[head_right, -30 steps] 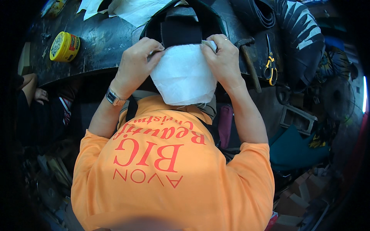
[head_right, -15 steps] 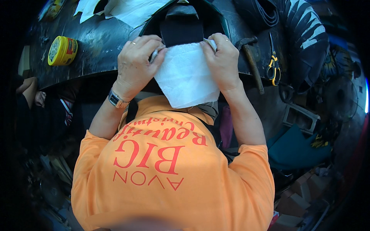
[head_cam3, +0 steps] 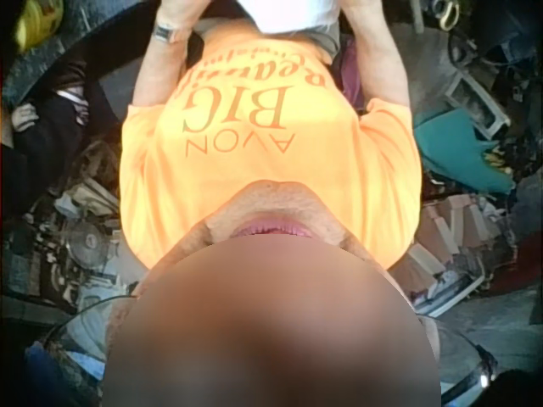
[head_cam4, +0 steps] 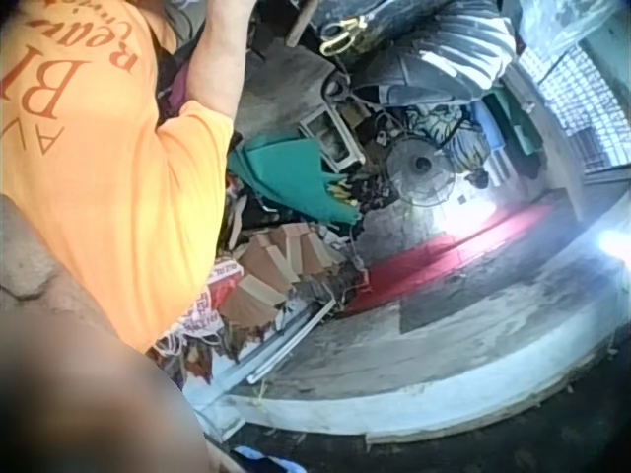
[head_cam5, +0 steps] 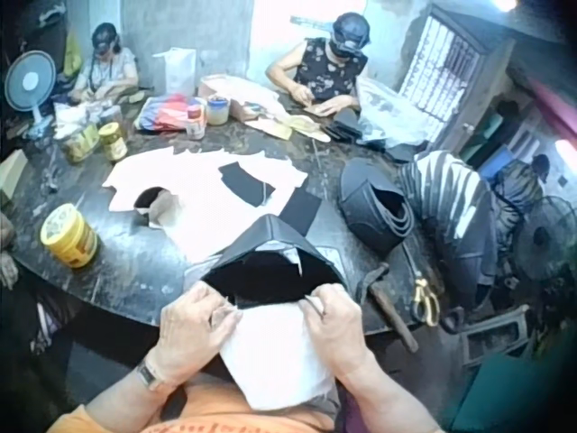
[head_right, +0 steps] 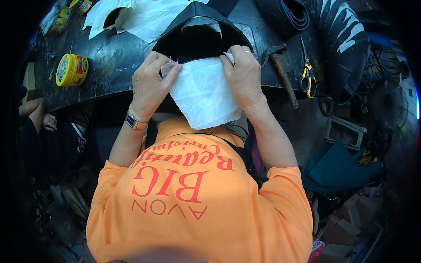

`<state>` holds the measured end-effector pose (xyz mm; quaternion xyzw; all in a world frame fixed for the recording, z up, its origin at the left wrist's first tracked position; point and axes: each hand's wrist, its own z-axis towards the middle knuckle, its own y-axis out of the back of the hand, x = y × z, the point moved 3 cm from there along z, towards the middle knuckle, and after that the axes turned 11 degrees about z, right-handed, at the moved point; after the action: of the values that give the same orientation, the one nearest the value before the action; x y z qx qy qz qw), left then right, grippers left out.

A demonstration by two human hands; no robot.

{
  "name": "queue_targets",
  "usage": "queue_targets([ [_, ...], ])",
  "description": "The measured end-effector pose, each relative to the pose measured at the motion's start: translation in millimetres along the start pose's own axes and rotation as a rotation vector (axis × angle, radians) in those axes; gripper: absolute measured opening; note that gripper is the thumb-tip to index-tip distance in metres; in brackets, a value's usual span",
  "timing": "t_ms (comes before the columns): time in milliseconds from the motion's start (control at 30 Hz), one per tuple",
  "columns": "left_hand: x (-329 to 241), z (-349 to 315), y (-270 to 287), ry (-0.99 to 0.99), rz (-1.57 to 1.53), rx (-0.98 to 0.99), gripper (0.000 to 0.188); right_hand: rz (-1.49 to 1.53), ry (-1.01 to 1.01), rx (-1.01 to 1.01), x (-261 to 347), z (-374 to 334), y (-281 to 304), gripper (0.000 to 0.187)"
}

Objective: The person assembles a teal flip-flop by placing a white paper template inside, positioning a black insole, and trimming excess material with scissors. They repeat this process for a second flip-flop, pressing and cutting the insole to fit the sole.

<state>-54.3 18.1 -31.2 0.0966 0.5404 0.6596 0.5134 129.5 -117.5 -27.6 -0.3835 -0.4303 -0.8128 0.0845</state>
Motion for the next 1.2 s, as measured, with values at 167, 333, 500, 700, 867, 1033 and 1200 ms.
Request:
queue_targets([
  [167, 1.5, 0.2, -0.9, 0.032, -0.045, -0.023, 0.018, 0.048, 0.008, -0.028, -1.6, -3.4, 1.1, 0.012],
  [333, 0.3, 3.3, -1.4, 0.005, 0.002, -0.014, 0.017, 0.074, 0.014, -0.047, -2.1, -4.2, 1.4, 0.011],
  [500, -1.2, 3.1, -1.9, 0.025, 0.034, 0.02, 0.017, -0.005, 0.038, -0.027, 0.0, -0.2, -2.5, 0.01],
  [700, 0.0, 3.2, -3.0, 0.031, 0.042, 0.028, 0.017, -0.086, 0.024, -0.017, 1.7, 1.0, -4.3, 0.01],
  [867, 1.2, 3.6, -4.0, 0.054, 0.082, 0.066, 0.018, -0.102, -0.012, -0.012, 1.0, -0.1, -5.5, 0.01],
  [1033, 2.4, 4.3, -3.1, 0.054, 0.047, 0.062, 0.019, -0.074, 0.022, -0.037, 0.2, -0.7, -4.2, 0.009],
  [1200, 3.3, 3.9, -3.9, 0.044, 0.037, 0.041, 0.019, -0.019, 0.018, -0.049, -1.7, -3.0, -3.7, 0.009],
])
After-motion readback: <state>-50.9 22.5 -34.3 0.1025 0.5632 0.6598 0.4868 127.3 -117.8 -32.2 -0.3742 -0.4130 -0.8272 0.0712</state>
